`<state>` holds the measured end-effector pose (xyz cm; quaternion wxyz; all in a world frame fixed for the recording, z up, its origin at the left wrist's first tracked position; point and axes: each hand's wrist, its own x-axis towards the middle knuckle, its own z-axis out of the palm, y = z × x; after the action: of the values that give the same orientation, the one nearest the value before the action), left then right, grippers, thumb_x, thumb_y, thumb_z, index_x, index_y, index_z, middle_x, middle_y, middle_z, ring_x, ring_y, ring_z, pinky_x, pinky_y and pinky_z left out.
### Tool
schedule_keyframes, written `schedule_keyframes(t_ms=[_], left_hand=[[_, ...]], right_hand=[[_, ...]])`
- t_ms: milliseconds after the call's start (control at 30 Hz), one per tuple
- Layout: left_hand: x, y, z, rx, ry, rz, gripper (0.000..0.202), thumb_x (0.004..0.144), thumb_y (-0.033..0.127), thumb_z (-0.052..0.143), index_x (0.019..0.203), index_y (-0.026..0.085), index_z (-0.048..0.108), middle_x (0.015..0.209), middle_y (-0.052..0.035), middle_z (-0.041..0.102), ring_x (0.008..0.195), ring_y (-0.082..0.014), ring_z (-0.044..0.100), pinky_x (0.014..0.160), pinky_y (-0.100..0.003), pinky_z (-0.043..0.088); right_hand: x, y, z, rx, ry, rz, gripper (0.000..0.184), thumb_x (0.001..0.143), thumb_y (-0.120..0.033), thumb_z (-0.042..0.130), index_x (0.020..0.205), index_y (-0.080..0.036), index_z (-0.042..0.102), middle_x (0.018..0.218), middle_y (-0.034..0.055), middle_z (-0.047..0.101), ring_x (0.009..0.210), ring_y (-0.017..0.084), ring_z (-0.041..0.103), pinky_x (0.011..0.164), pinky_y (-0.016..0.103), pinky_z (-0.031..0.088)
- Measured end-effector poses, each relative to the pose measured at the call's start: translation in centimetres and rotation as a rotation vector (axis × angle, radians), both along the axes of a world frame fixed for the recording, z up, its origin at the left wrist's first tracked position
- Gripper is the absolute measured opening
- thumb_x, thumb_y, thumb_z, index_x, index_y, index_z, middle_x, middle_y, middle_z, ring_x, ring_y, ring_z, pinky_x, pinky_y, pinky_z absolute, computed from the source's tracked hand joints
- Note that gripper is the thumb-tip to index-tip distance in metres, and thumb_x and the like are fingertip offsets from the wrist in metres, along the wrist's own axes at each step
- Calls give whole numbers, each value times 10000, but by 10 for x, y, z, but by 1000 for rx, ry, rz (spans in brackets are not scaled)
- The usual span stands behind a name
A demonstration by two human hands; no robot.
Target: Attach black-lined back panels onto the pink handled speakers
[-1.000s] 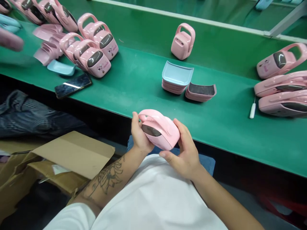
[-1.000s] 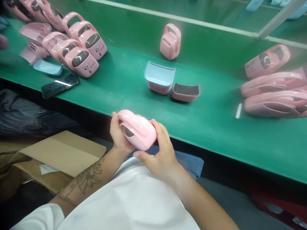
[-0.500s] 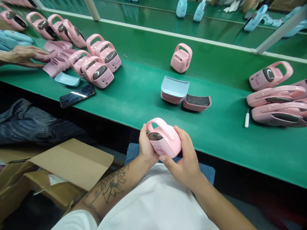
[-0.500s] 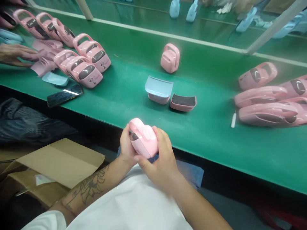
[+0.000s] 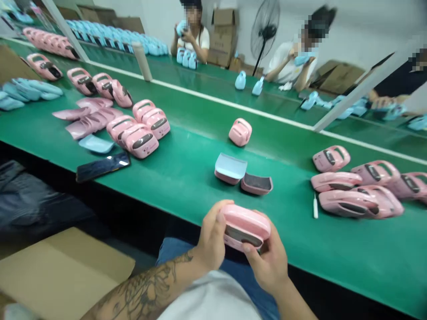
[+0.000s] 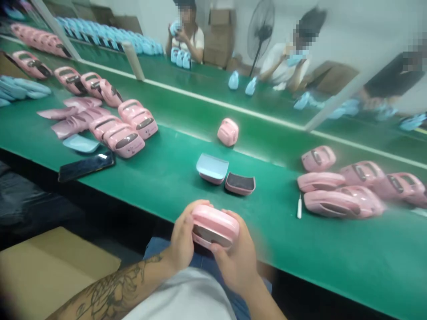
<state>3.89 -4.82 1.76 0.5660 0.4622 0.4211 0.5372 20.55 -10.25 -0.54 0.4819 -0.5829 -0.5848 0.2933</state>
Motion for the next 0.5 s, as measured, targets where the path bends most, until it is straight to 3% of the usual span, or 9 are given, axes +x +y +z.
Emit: schedule_keyframes(t_ms=[133,167,233,333,400,500], left_hand=[[14,34,0,165,173,-337,540,1087,533,445,1488,188,555,1431,-155,662,1285,-315,638,1118,-457,489],[19,44,-1,246,242,-375,554,1084,491,453,1537,176,501,1502,-171,611,1359,-324,595,1165,-484,462],[30,65,-4,469,462,-364,570,1048,403,496,1555,144,479,1543,-202,559,1424,-353,531,1210,-537,421],[53,92,-11,811,944,-301,504,981,264,511,1444,81,586,1381,-254,621,1285,-407,571,1093,-605,464],[69,104,-16,927,1148,-319,426,968,185,470,1328,54,657,1205,-252,664,1126,-400,608,956,-581,493],[89,116,-23,977,1222,-376,309,983,141,442,1079,83,730,955,-187,660,947,-339,611,825,-500,476]], right_hand=[[50,23,25,-185,70,37,619,863,-576,805,1391,-286,666,1309,136,774,1129,391,763,953,544,651],[65,34,33,-221,84,22,604,843,-582,823,1341,-263,705,1266,135,795,1100,388,772,925,518,658],[96,62,47,-201,67,-142,618,785,-630,847,1231,-210,764,1173,138,821,1074,391,772,887,491,660],[138,124,58,-67,-8,-511,626,805,-667,799,1165,-155,765,1071,117,813,1031,341,759,865,451,649],[158,171,58,-55,-31,-602,583,877,-605,772,1182,-110,736,1031,106,790,989,298,749,847,427,645],[172,234,50,-66,-68,-701,407,1002,-453,719,1268,-146,684,1212,95,736,1046,245,733,901,435,640]])
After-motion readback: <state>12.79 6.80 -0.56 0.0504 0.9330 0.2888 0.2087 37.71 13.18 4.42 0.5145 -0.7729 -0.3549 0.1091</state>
